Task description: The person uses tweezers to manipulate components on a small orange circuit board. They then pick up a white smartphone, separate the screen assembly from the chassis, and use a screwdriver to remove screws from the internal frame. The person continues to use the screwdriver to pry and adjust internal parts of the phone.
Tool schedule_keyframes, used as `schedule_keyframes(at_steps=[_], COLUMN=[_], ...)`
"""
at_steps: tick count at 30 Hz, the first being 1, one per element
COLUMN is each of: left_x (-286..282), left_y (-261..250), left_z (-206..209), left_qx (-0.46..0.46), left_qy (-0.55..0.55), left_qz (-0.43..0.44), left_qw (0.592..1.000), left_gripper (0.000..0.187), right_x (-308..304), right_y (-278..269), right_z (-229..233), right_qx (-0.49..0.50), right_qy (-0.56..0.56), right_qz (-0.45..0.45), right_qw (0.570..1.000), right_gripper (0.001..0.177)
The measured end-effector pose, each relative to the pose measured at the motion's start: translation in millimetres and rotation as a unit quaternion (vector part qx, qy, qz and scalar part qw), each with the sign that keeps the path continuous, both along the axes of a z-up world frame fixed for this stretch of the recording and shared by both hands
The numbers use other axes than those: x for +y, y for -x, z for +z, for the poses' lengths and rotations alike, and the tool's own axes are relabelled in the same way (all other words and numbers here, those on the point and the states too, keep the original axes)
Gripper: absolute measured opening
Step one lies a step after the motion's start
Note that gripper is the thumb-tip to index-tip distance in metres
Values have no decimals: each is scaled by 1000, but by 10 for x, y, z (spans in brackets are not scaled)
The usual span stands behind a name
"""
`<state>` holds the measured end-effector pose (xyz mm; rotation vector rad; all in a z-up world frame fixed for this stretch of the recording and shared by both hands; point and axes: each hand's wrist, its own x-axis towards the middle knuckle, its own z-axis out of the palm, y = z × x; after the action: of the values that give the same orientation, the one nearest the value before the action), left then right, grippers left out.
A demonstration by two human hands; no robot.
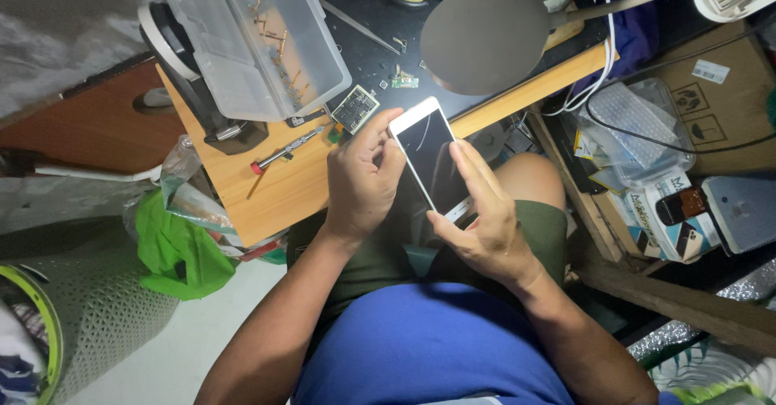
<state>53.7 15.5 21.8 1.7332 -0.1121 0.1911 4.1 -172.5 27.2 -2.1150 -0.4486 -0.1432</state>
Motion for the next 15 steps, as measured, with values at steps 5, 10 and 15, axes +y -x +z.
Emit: schedule_keyframes(at_steps=[5,10,15], left_x=[42,55,79], left_y=[-31,-37,-20], left_z=[-66,-81,-108], left_qx=[-2,34,25], left_qy=[-14,22,-9], left_qz=[12,10,9], left_qw=[1000,999,1000], left_gripper=[25,25,25], right_x=[18,-8,-49], right_y=[5,-16,-4], right_z=[-36,-77,-155], right_qx=[-6,10,8], right_qy=[-8,-32,-39], right_qz=[-4,0,-5], right_qw=[1000,999,999], right_gripper=[82,80,81])
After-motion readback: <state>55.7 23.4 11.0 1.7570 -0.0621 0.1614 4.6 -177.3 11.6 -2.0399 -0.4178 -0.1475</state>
